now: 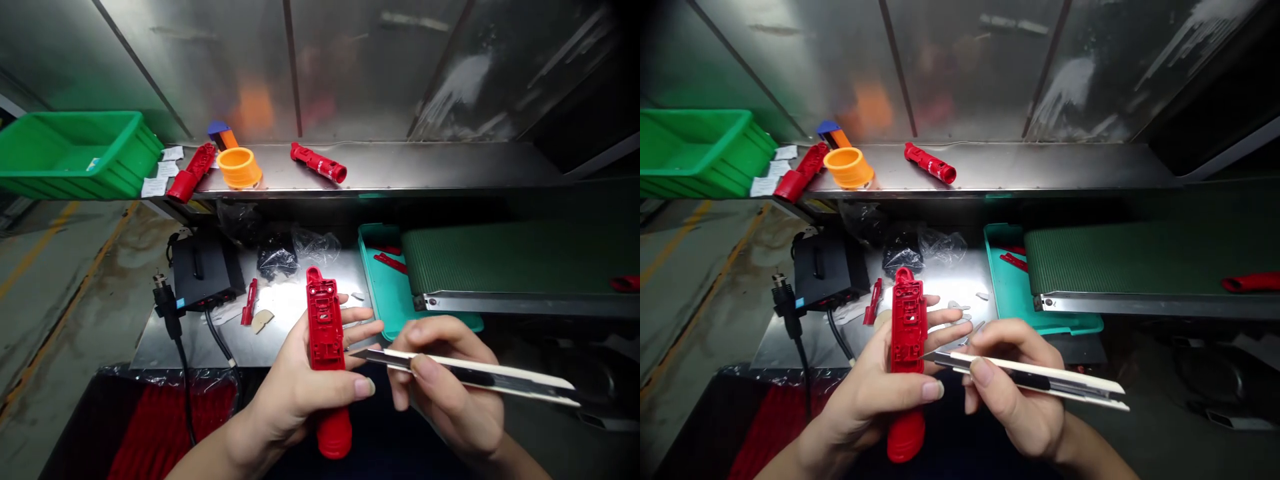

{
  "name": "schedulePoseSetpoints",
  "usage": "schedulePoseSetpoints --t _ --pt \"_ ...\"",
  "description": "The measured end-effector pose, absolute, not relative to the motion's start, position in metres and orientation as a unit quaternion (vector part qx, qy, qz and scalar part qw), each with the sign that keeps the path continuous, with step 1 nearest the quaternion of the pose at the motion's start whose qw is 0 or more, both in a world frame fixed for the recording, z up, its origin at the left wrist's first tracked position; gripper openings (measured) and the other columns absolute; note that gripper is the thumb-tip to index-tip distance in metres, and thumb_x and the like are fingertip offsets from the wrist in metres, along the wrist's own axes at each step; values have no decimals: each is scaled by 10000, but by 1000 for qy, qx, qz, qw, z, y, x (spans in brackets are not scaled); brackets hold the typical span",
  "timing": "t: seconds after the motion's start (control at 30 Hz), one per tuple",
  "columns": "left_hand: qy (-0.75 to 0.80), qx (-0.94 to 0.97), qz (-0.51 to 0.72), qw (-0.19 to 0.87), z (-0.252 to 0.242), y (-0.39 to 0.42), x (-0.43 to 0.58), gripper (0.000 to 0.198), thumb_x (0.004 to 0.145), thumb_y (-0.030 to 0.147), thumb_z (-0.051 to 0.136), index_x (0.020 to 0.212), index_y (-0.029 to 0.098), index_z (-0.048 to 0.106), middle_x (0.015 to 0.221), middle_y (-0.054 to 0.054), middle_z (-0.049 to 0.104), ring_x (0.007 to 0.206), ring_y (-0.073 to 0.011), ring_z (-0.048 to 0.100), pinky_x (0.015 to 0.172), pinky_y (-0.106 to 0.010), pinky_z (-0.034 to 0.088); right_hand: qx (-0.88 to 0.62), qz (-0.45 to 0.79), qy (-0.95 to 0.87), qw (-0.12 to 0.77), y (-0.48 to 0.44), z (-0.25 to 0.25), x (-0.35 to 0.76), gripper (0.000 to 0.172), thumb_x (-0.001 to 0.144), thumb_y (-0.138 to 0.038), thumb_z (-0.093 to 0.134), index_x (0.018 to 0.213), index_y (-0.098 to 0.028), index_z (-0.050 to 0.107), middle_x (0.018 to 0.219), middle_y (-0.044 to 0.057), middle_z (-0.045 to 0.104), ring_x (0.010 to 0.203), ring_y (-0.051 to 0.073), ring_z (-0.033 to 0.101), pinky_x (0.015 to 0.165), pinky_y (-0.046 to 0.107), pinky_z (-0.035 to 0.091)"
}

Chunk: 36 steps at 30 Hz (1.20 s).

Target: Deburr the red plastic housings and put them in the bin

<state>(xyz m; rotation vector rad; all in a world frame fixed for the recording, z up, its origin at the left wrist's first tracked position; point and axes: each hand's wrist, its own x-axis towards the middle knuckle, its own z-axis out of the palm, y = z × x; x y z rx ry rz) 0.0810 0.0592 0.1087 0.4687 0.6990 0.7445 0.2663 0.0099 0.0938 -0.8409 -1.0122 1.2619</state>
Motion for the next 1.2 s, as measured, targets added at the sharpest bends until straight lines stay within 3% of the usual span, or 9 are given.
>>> schedulePoseSetpoints --t 0.13,0.3,0.4,0.5,0.6,0.83,1.0,1.1,1.2 --pt "305 213 338 864 112 55 82 680 615 15 945 1212 223 697 1321 -82 744 1235 -296 719 959 -338 618 -349 564 -490 566 7 94 267 166 1033 -228 687 1181 -290 728 915 0 715 605 130 700 582 254 599" --pt "287 154 306 894 116 55 84 682 616 18 933 1224 191 680 1027 -35 791 846 -181 783 821 -283 617 -372 512 -501 591 7 85 260 216 1042 -275 700 1256 -300 686 917 11 772 654 167 721 644 297 640" --pt "328 127 355 866 116 59 86 563 657 115 938 1167 153 701 1065 -89 793 1018 -276 774 871 -345 630 -390 338 -581 629 8 77 250 289 1052 -327 694 1339 -293 689 1018 62 787 779 219 747 709 358 651" --pt "376 94 412 825 113 66 85 319 842 284 828 1102 127 731 1260 -176 765 1228 -382 705 920 -453 647 -372 249 -615 650 10 67 238 439 949 -406 825 1341 -281 673 976 67 744 815 250 720 752 407 649" --pt "395 63 419 815 112 72 85 346 1000 386 620 1093 77 744 1238 -216 775 1196 -363 729 940 -442 645 -348 209 -646 646 14 59 231 589 867 -447 898 1358 -272 623 927 51 715 774 255 711 801 448 648" --pt "379 47 437 815 114 69 90 387 1078 465 474 1257 166 641 1025 -127 816 945 -274 806 835 -381 659 -326 148 -705 612 35 67 228 524 917 -206 819 1390 -258 598 940 64 751 796 251 750 801 427 656" --pt "349 105 451 815 111 67 88 364 1099 468 407 1246 181 576 852 -75 770 798 -275 796 535 -328 656 -310 253 -687 607 26 83 243 432 1025 -430 712 1411 -251 635 996 103 769 838 273 757 784 442 660" --pt "319 143 434 830 110 61 86 379 1073 508 465 1257 187 549 893 -69 750 689 -252 767 393 -298 609 -361 386 -600 600 17 96 254 251 1101 -378 572 1285 -298 724 850 58 745 708 220 720 601 333 621" --pt "299 160 418 843 111 53 85 408 1036 525 552 1271 192 551 1011 -80 746 616 -200 744 342 -231 559 -402 517 -500 567 15 107 258 199 1058 -278 665 1239 -349 708 807 8 746 569 157 681 510 244 588"
